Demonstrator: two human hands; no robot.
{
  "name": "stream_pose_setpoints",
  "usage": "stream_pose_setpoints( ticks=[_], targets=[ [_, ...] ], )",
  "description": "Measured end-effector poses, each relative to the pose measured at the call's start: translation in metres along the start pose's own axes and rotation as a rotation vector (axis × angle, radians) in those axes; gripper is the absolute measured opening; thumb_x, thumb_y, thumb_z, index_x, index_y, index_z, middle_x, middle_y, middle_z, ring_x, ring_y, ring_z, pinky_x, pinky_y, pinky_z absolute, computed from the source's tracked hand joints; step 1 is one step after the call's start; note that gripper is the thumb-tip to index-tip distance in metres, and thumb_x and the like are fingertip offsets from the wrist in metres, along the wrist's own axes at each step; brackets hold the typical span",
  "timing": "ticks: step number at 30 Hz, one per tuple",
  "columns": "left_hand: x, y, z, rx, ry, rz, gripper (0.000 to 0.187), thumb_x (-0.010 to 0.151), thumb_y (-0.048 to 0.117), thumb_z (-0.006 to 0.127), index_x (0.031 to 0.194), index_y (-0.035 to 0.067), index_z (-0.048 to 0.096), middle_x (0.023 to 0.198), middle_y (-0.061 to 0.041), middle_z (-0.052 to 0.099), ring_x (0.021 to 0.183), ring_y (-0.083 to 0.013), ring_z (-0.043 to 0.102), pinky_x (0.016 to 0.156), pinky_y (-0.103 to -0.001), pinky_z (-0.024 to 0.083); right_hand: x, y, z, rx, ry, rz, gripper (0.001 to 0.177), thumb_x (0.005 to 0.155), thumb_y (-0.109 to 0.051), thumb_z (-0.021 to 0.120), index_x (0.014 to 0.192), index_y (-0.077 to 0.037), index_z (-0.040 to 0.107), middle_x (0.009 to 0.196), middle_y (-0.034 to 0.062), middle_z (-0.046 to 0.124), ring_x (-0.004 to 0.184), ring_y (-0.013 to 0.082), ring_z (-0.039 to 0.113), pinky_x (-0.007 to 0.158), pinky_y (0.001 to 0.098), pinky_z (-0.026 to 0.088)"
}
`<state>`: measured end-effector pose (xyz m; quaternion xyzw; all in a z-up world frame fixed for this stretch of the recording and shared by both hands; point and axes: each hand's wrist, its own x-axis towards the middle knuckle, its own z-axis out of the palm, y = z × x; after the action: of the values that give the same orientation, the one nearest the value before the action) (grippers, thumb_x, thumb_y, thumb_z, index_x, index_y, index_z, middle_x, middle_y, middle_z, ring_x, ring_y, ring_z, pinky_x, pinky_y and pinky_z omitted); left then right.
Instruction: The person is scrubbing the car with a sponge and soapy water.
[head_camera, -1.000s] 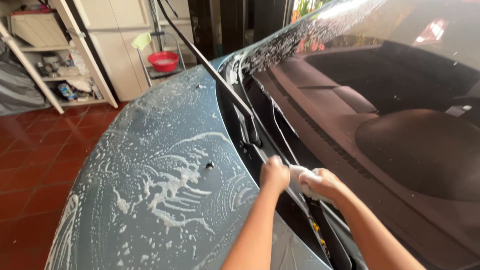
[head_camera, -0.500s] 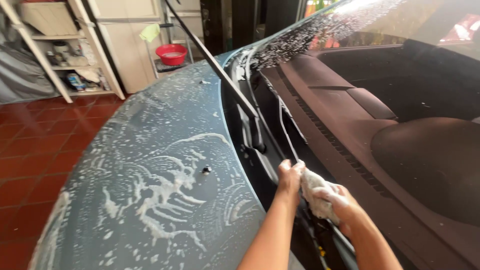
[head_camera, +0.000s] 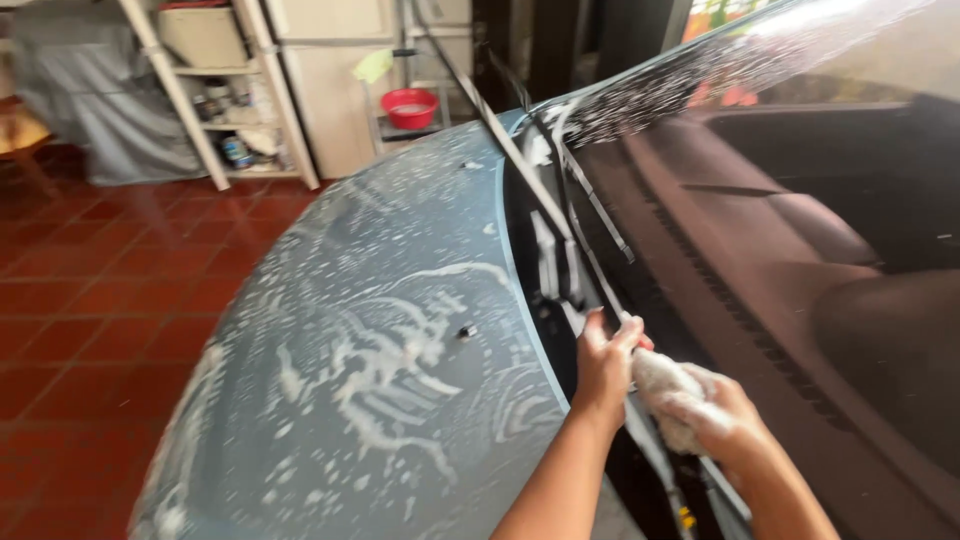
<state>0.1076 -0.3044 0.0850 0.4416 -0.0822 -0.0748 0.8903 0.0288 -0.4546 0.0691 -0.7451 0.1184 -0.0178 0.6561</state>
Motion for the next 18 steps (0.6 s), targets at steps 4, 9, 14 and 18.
stream_pose_setpoints(
  ticks=[4,9,14,18],
  targets=[
    [-0.027,0.044,-0.001,0.153,-0.011,-0.003,0.033,0.094,0.018,0.065,0.12,0.004,0.053,0.078,-0.008,0.066,0.068,-0.0123,0.063,0.063,-0.027,0.051,-0.017,-0.011,0.003,-0.065,-0.102,-0.102,0.054,0.074,-0.017,0.072,0.124,0.003,0.07,0.099,0.0119,0.075,0.084,0.0182,0.067,0.074,0.0321,0.053],
    [-0.051,0.062,-0.008,0.339,-0.05,0.082,0.034,0.098,0.017,0.063,0.124,-0.003,0.054,0.085,-0.01,0.07,0.07,-0.0129,0.06,0.062,-0.029,0.048,-0.02,-0.016,0.003,-0.067,-0.144,-0.087,0.061,0.074,-0.017,0.07,0.132,0.002,0.068,0.105,0.0145,0.076,0.089,0.0202,0.069,0.078,0.0322,0.053],
    [-0.073,0.056,-0.01,0.28,-0.061,0.205,0.035,0.096,0.016,0.066,0.125,0.0,0.053,0.099,-0.008,0.069,0.086,-0.0166,0.072,0.081,-0.031,0.059,-0.047,-0.04,0.005,-0.085,-0.108,0.007,0.061,0.077,-0.021,0.069,0.135,0.0,0.067,0.108,0.0153,0.076,0.093,0.0213,0.069,0.081,0.0335,0.052],
    [-0.078,0.045,-0.025,0.465,-0.029,0.298,0.028,0.101,0.02,0.066,0.116,-0.002,0.058,0.101,-0.014,0.076,0.094,-0.0232,0.072,0.089,-0.035,0.055,-0.087,-0.047,0.035,-0.112,0.073,-0.074,0.055,0.08,-0.021,0.069,0.132,-0.003,0.065,0.112,0.0111,0.072,0.099,0.0178,0.066,0.087,0.0311,0.05]
  ],
)
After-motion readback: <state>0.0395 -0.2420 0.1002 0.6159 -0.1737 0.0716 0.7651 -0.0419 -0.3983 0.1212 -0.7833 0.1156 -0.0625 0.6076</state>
